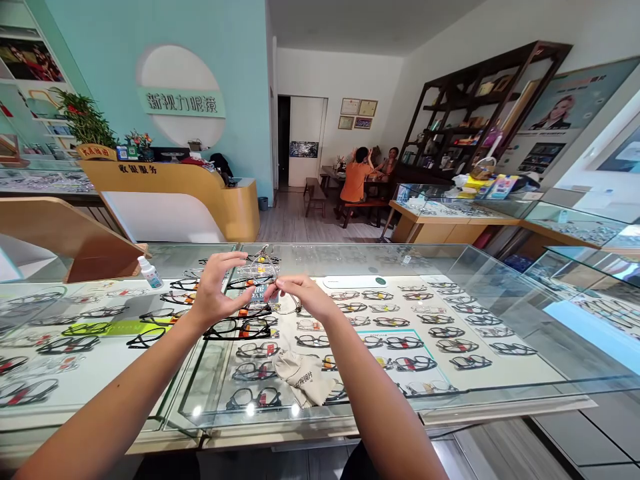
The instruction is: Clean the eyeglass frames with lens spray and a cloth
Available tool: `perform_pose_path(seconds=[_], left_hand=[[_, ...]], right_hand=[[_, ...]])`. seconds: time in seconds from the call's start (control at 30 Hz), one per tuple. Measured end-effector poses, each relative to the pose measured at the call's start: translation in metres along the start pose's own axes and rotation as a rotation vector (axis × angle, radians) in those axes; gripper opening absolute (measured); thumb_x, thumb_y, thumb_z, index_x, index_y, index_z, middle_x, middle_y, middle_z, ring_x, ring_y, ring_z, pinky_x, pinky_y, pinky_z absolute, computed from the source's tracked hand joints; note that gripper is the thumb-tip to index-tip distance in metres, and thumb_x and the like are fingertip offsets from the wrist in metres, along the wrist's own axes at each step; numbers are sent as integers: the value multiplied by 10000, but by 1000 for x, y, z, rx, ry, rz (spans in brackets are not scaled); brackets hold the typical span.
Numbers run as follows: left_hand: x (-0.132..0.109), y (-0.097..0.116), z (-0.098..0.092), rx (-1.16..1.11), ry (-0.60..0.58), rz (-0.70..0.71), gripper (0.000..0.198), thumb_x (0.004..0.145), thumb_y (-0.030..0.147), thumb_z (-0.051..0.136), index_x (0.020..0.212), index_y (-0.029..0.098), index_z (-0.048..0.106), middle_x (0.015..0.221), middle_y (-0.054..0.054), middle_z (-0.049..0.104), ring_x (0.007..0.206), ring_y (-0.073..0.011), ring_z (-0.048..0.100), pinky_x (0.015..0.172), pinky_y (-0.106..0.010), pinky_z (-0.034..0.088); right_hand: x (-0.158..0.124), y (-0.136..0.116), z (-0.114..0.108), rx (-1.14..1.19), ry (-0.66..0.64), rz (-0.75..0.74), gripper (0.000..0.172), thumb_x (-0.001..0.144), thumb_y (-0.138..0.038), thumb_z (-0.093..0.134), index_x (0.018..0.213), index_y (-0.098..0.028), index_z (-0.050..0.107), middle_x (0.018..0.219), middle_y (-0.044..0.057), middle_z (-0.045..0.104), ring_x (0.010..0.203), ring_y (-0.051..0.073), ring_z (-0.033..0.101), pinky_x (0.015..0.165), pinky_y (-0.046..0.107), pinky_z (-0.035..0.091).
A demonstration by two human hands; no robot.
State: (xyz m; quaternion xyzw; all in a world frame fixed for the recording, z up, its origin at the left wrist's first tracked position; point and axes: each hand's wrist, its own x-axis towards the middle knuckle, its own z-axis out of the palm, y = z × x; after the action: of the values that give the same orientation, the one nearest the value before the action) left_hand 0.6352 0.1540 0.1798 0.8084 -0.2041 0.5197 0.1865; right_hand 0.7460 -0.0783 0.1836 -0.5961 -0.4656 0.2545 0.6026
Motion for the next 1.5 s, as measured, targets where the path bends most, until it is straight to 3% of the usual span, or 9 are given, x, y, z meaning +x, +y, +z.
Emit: perform_pose_path(seconds=[0.1, 0.2, 0.33, 0.5, 0.7, 1.13, 1.3, 1.4, 1.5], left_hand=[[-2, -3, 1, 24, -105, 42, 665, 854, 384, 887, 1423, 256, 569, 1491, -165, 700, 1333, -344, 670, 1136, -536, 515], [-4, -8, 2, 42, -152, 75, 606, 878, 452, 892, 1366, 268, 583, 1461, -147, 734, 1292, -331, 673, 1108, -512, 521], [-5, -14, 1, 81, -129, 110, 522, 903, 515, 873, 1267, 261, 598, 1347, -123, 796, 1197, -312, 689, 1009, -465, 528], [-3, -13, -1, 55, -111, 130, 686, 807, 653, 904, 1279, 263, 593, 1307, -124, 800, 1182, -317, 693, 1011, -464, 519], [-2, -10, -3, 28, -138, 139, 748, 758, 663, 937, 1286, 271, 583, 1254, -119, 793, 1129, -303, 703, 1006, -456, 517], [-3, -9, -4, -47, -244, 50, 637, 813, 699, 873, 1178, 253, 601, 1164, -125, 793, 1064, -301, 751, 896, -431, 526], [-4, -9, -4, 2, -190, 89, 674, 799, 671, 905, 1218, 253, 581, 1156, -113, 785, 1048, -290, 750, 895, -417, 536], [-5, -11, -3, 33, -156, 28, 701, 767, 656, 936, 1220, 264, 573, 1162, -103, 775, 1038, -288, 746, 908, -422, 549], [-6, -13, -3, 39, -70, -54, 712, 755, 639, 951, 1212, 260, 556, 1144, -89, 761, 1032, -280, 740, 932, -426, 562]], right_hand=[[-2, -7, 0, -57, -82, -7, 495, 1037, -610, 638, 926, -185, 867, 924, 81, 803, 929, 233, 672, 942, 374, 480], [-3, -12, 1, -90, -135, -7, 503, 1044, -608, 633, 920, -183, 871, 877, 71, 787, 877, 223, 653, 924, 372, 494], [-4, -13, 1, -93, -165, 21, 487, 1036, -589, 654, 920, -171, 877, 892, 79, 794, 861, 217, 652, 919, 364, 505], [-4, -13, -1, -80, -176, 31, 492, 1014, -606, 677, 896, -172, 876, 892, 81, 809, 854, 219, 667, 937, 367, 515], [-5, -15, -2, -82, -204, 52, 482, 1011, -601, 686, 862, -182, 873, 898, 86, 826, 852, 228, 699, 939, 381, 532], [-6, -17, -2, -93, -222, 83, 497, 987, -628, 711, 848, -179, 872, 882, 85, 827, 859, 234, 725, 927, 378, 551], [-5, -11, -2, -137, -41, 20, 642, 1005, -748, 605, 819, -174, 825, 852, 96, 809, 867, 248, 731, 917, 400, 535], [-4, -8, -1, -175, 186, -89, 645, 1029, -750, 544, 848, -186, 800, 866, 96, 787, 890, 261, 720, 914, 415, 533], [-5, -7, 1, -348, 458, -300, 545, 1046, -697, 536, 1025, -212, 785, 1034, 104, 782, 1025, 284, 690, 962, 434, 508]])
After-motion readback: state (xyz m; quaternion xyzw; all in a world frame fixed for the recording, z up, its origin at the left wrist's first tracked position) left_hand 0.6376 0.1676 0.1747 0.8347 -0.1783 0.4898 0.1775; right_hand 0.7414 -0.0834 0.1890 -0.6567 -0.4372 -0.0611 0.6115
